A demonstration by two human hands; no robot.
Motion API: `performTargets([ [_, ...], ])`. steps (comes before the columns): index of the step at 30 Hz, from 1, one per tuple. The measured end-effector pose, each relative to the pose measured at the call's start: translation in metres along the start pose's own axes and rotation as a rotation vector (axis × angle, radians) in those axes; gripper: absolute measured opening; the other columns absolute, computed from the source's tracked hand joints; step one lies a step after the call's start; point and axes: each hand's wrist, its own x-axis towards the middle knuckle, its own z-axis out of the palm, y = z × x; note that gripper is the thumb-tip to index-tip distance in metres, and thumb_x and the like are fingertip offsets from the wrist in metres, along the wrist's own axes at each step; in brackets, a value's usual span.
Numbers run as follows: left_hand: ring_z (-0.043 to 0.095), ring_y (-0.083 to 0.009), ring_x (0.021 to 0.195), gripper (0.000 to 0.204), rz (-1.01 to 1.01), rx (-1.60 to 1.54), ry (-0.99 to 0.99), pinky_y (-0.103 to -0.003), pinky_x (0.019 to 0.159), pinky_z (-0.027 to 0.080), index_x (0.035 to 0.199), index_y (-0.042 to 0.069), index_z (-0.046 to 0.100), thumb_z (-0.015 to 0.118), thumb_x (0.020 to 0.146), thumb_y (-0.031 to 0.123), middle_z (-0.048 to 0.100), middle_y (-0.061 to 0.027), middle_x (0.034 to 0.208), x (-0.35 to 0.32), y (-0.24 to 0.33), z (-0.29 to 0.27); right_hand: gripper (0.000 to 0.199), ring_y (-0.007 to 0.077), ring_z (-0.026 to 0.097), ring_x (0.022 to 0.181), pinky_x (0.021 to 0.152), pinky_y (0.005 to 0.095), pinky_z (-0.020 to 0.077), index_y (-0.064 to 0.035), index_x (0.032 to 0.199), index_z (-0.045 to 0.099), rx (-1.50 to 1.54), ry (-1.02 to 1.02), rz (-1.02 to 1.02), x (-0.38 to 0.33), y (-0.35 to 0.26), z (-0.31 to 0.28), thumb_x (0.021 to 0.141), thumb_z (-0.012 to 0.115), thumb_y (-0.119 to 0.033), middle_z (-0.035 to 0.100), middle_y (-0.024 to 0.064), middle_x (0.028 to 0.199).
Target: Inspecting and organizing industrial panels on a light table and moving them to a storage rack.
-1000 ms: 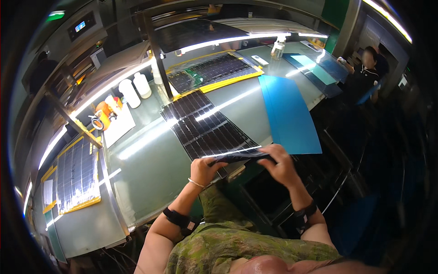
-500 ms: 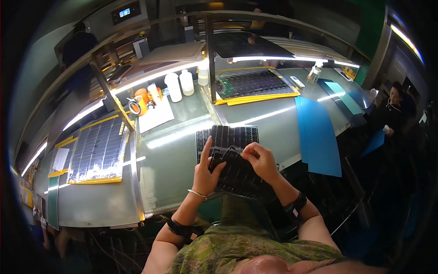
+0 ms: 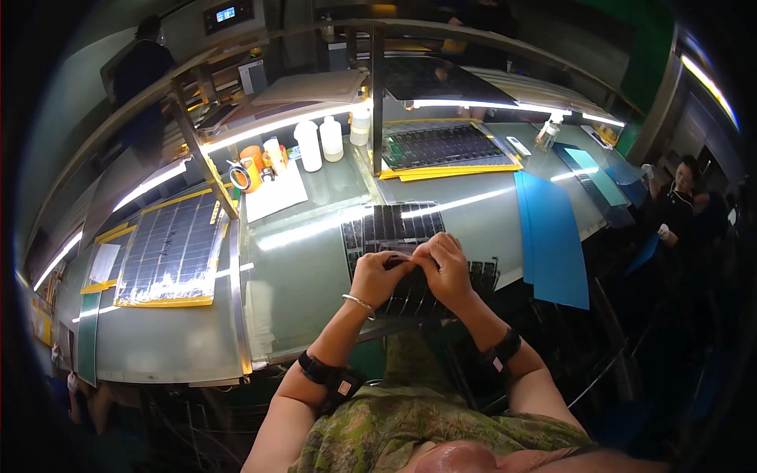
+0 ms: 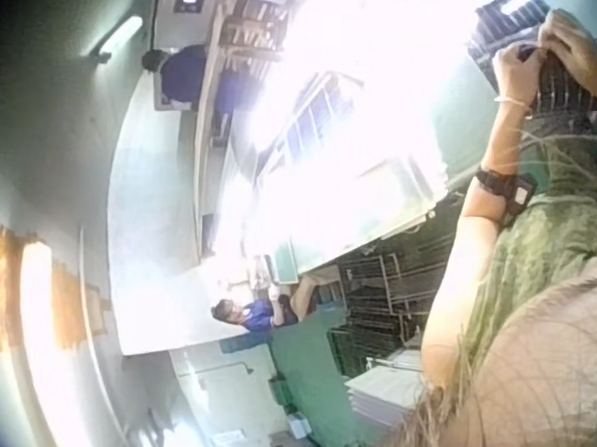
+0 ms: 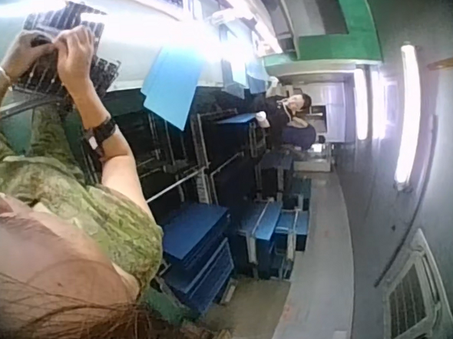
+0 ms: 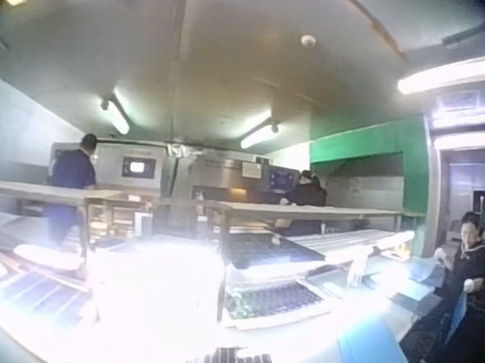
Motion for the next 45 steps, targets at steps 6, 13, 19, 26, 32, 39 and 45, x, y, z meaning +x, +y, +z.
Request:
performTargets([
  [6, 0.065, -0.0155, 0.072, 0.021, 0.003, -0.062, -0.001, -0.028, 0.066, 0.049, 0.090, -0.001, 0.067, 0.066, 0.077, 0.015, 0.068, -0.0133, 0.079, -0.001, 0.000, 0.008, 0.007, 0.0251, 0.049, 0.075, 0.071, 0.0330, 0.0394, -0.0033, 0.072, 0.058, -0.048, 0.018, 0.002, 0.000, 0.001, -0.003, 0.071, 0.065, -0.003, 0.052, 0.0060, 0.074],
  [13, 0.067, -0.0190, 0.074, 0.018, 0.135, 0.208, 0.199, -0.028, 0.066, 0.050, 0.089, 0.002, 0.068, 0.065, 0.078, 0.017, 0.067, -0.0145, 0.080, 0.002, -0.017, 0.014, 0.007, 0.0255, 0.052, 0.089, 0.086, 0.0358, 0.0349, -0.0038, 0.075, 0.056, -0.026, -0.135, -0.009, -0.014, -0.004, -0.003, 0.074, 0.064, -0.004, 0.053, 0.0070, 0.080],
  [19, 0.066, -0.0161, 0.070, 0.020, 0.059, 0.025, -0.018, -0.027, 0.066, 0.049, 0.091, 0.002, 0.068, 0.065, 0.077, 0.016, 0.068, -0.0133, 0.078, 0.004, -0.022, 0.008, 0.013, 0.0203, 0.051, 0.078, 0.095, 0.0409, 0.0300, -0.0083, 0.089, 0.053, 0.188, -0.153, 0.186, -0.010, 0.010, -0.006, 0.079, 0.061, -0.007, 0.049, 0.0020, 0.071],
  [26, 0.062, -0.0166, 0.060, 0.019, -0.028, 0.152, 0.031, -0.031, 0.058, 0.047, 0.084, -0.001, 0.066, 0.063, 0.081, 0.018, 0.061, -0.0174, 0.067, -0.015, -0.011, 0.025, 0.009, 0.0250, 0.049, 0.080, 0.077, 0.0359, 0.0355, -0.0092, 0.073, 0.055, -0.068, 0.040, -0.120, -0.012, 0.012, 0.016, 0.076, 0.065, -0.009, 0.047, 0.0047, 0.071],
  [32, 0.065, -0.0236, 0.063, 0.016, 0.166, 0.205, 0.158, -0.030, 0.058, 0.047, 0.084, -0.001, 0.065, 0.063, 0.081, 0.014, 0.062, -0.0184, 0.069, -0.020, -0.027, 0.029, 0.003, 0.0192, 0.054, 0.086, 0.078, 0.0317, 0.0417, -0.0091, 0.081, 0.056, 0.904, 0.600, 0.719, -0.001, 0.046, 0.016, 0.083, 0.059, -0.008, 0.053, 0.0042, 0.075],
  [39, 0.066, -0.0218, 0.067, 0.009, 0.243, 0.198, 0.226, -0.027, 0.061, 0.049, 0.085, 0.001, 0.067, 0.063, 0.079, 0.006, 0.066, -0.0160, 0.075, -0.023, -0.017, -0.015, 0.007, 0.0066, 0.042, 0.050, 0.041, 0.0191, 0.0313, -0.0117, 0.083, 0.053, 0.979, 0.845, 0.744, -0.024, 0.179, -0.147, 0.084, 0.052, -0.005, 0.051, 0.0001, 0.066],
  [45, 0.066, -0.0235, 0.074, 0.011, 0.213, 0.273, 0.167, -0.029, 0.065, 0.050, 0.088, 0.002, 0.067, 0.063, 0.079, 0.004, 0.066, -0.0153, 0.083, -0.030, -0.019, -0.051, 0.017, 0.0040, 0.033, 0.052, 0.043, 0.0178, 0.0243, -0.0099, 0.091, 0.051, 0.246, 0.972, 0.668, -0.037, 0.184, -0.249, 0.089, 0.057, -0.026, 0.042, -0.0032, 0.068],
])
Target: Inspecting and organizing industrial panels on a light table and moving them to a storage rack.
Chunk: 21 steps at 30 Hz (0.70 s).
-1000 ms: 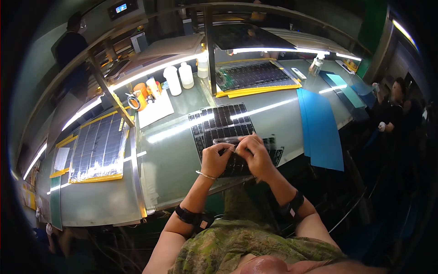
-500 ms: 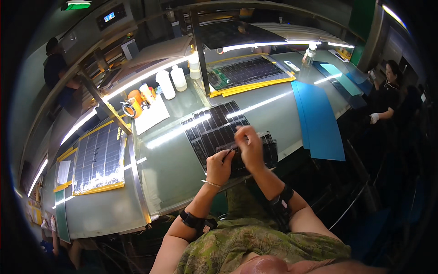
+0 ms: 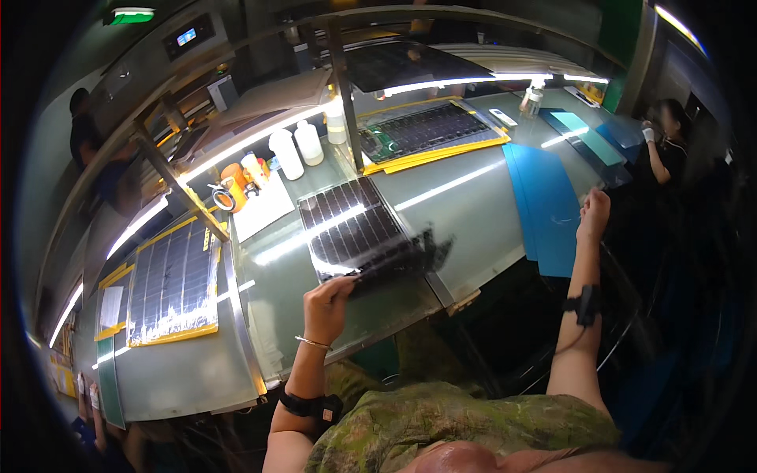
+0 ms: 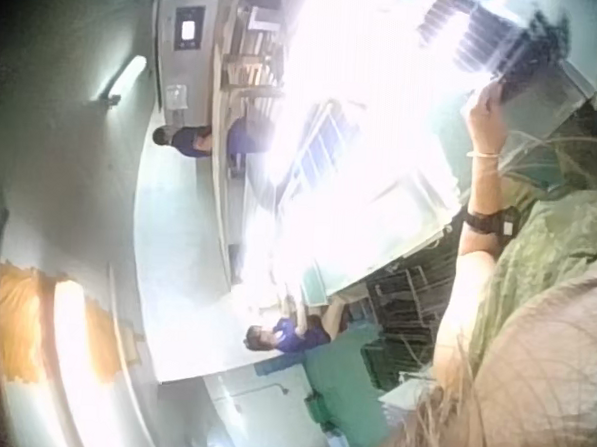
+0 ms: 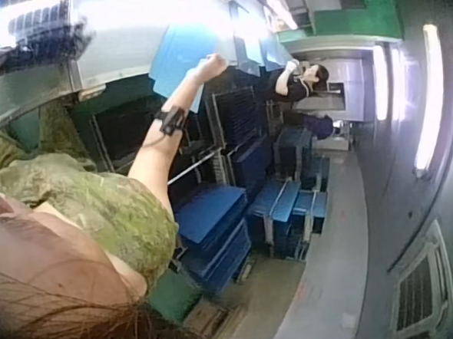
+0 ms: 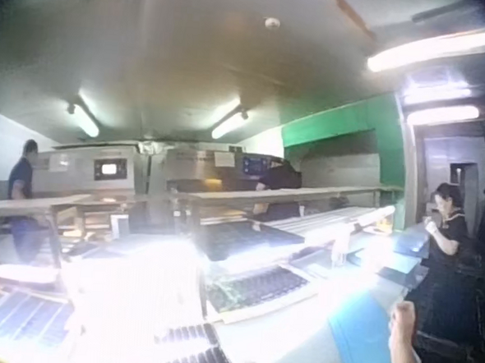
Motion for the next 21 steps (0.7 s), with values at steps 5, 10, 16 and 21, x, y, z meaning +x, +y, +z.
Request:
performTargets([
  [5, 0.065, -0.0249, 0.088, 0.014, 0.118, 0.009, 0.034, -0.031, 0.076, 0.051, 0.092, 0.004, 0.067, 0.061, 0.080, 0.002, 0.067, -0.0128, 0.095, -0.012, 0.000, 0.008, 0.034, 0.0030, 0.043, 0.058, 0.050, 0.0175, 0.0340, -0.0069, 0.104, 0.055, -0.134, -0.979, 0.154, -0.160, -0.067, 0.086, 0.085, 0.061, -0.034, 0.052, -0.0034, 0.071],
  [10, 0.065, -0.0238, 0.089, 0.020, 0.268, 0.007, 0.044, -0.030, 0.075, 0.053, 0.095, 0.003, 0.065, 0.058, 0.076, -0.003, 0.064, -0.0094, 0.107, -0.016, 0.008, 0.034, 0.024, 0.0028, 0.045, 0.055, 0.055, 0.0184, 0.0358, -0.0050, 0.105, 0.059, -0.229, -1.225, 0.100, -0.236, -0.059, 0.087, 0.089, 0.057, -0.024, 0.060, -0.0012, 0.067],
  [16, 0.063, -0.0216, 0.095, 0.032, 0.643, 0.127, -0.096, -0.029, 0.077, 0.052, 0.103, 0.000, 0.063, 0.056, 0.073, -0.001, 0.058, -0.0108, 0.117, -0.029, 0.024, 0.070, 0.030, -0.0015, 0.030, 0.041, 0.037, 0.0148, 0.0209, -0.0044, 0.097, 0.055, -0.161, -0.943, 0.357, -0.241, -0.025, 0.041, 0.091, 0.053, -0.034, 0.060, 0.0017, 0.069],
  [21, 0.054, -0.0254, 0.111, 0.037, 0.877, 0.164, -0.343, -0.032, 0.087, 0.049, 0.112, -0.003, 0.057, 0.052, 0.076, 0.003, 0.049, -0.0143, 0.127, -0.058, 0.032, 0.121, 0.039, 0.0040, 0.043, 0.057, 0.051, 0.0201, 0.0358, -0.0042, 0.084, 0.044, -0.393, -0.535, 0.282, -0.242, 0.012, -0.018, 0.081, 0.068, -0.035, 0.052, -0.0014, 0.064],
])
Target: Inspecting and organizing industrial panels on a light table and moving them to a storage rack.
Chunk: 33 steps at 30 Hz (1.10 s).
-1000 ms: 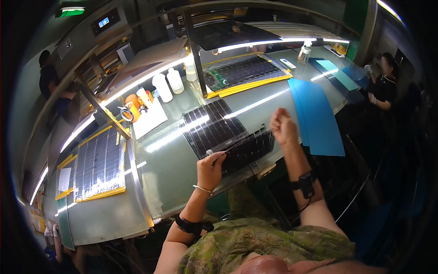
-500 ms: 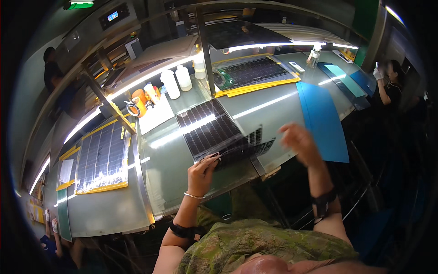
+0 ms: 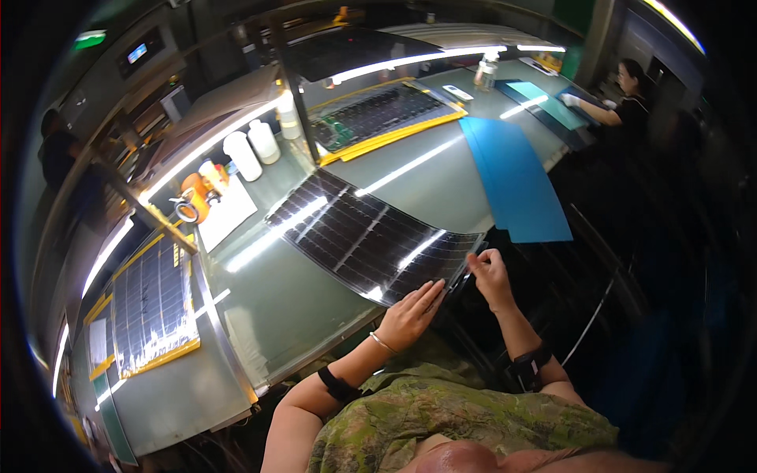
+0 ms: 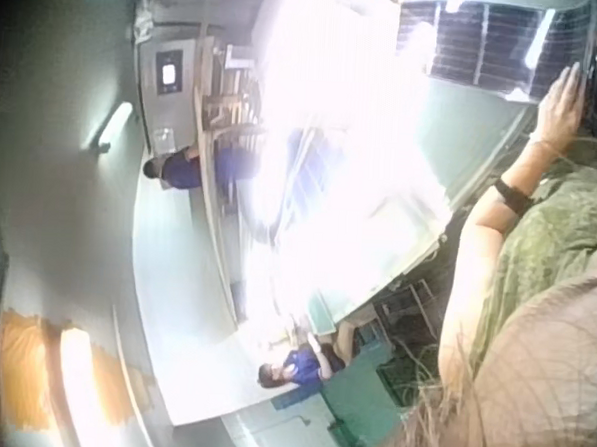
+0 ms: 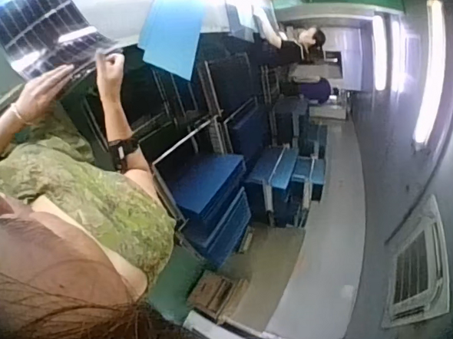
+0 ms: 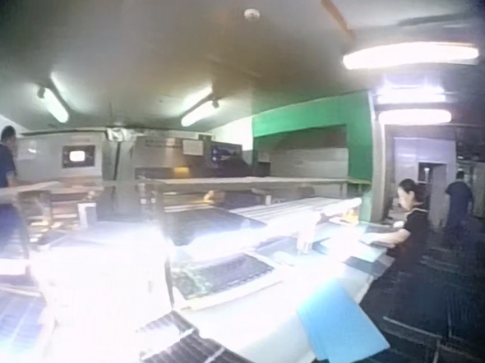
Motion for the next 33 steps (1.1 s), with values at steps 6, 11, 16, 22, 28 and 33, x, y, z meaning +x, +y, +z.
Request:
performTargets([
  [6, 0.044, -0.0280, 0.121, 0.044, 0.188, -0.113, -0.203, -0.035, 0.096, 0.042, 0.117, 0.003, 0.055, 0.059, 0.074, 0.010, 0.044, -0.0131, 0.132, -0.005, 0.026, 0.042, 0.022, 0.0074, 0.055, 0.077, 0.068, 0.0219, 0.0445, 0.0051, 0.097, 0.056, 0.180, -0.040, 0.125, -0.013, 0.032, -0.012, 0.082, 0.062, -0.010, 0.062, 0.0049, 0.088],
  [11, 0.048, -0.0317, 0.116, 0.045, 0.068, -0.437, -0.066, -0.043, 0.095, 0.041, 0.090, 0.008, 0.068, 0.075, 0.057, 0.038, 0.050, -0.0145, 0.126, 0.042, 0.010, -0.016, 0.019, 0.0075, 0.054, 0.084, 0.077, 0.0219, 0.0443, 0.0014, 0.102, 0.060, 0.084, -0.417, -0.063, -0.009, -0.010, -0.038, 0.084, 0.058, -0.002, 0.063, 0.0014, 0.093],
  [16, 0.056, -0.0341, 0.103, 0.063, -0.161, -0.199, 0.224, -0.040, 0.091, 0.042, 0.112, 0.002, 0.059, 0.076, 0.064, 0.039, 0.059, -0.0169, 0.112, 0.110, -0.026, -0.085, 0.021, 0.0072, 0.056, 0.079, 0.071, 0.0244, 0.0464, 0.0039, 0.102, 0.059, -0.263, -0.530, -0.181, 0.013, -0.042, -0.058, 0.082, 0.061, -0.001, 0.066, 0.0070, 0.087],
  [22, 0.059, -0.0150, 0.087, 0.075, -0.352, -0.626, -0.529, -0.029, 0.080, 0.046, 0.135, 0.005, 0.035, 0.074, 0.072, 0.019, 0.063, -0.0141, 0.102, 0.125, -0.059, -0.080, 0.018, 0.0233, 0.060, 0.063, 0.062, 0.0332, 0.0455, 0.0031, 0.094, 0.061, -0.346, -0.749, -0.503, 0.024, -0.077, -0.026, 0.079, 0.063, -0.006, 0.061, 0.0160, 0.071],
  [28, 0.064, -0.0173, 0.078, 0.059, -0.498, -0.768, -0.183, -0.028, 0.072, 0.049, 0.127, 0.009, 0.039, 0.068, 0.075, 0.007, 0.066, -0.0150, 0.088, 0.095, -0.046, -0.087, 0.017, 0.0233, 0.057, 0.073, 0.068, 0.0324, 0.0442, 0.0039, 0.093, 0.059, -0.201, -0.848, -0.483, 0.039, -0.077, -0.006, 0.081, 0.062, -0.007, 0.060, 0.0160, 0.080],
  [33, 0.062, -0.0155, 0.066, 0.024, -0.624, -0.720, -0.282, -0.028, 0.062, 0.047, 0.089, 0.000, 0.063, 0.071, 0.074, 0.017, 0.063, -0.0121, 0.072, 0.077, -0.056, -0.092, 0.017, 0.0220, 0.056, 0.076, 0.069, 0.0311, 0.0437, 0.0041, 0.094, 0.059, -0.172, -0.914, -0.455, 0.045, -0.076, 0.007, 0.081, 0.062, -0.007, 0.059, 0.0131, 0.082],
])
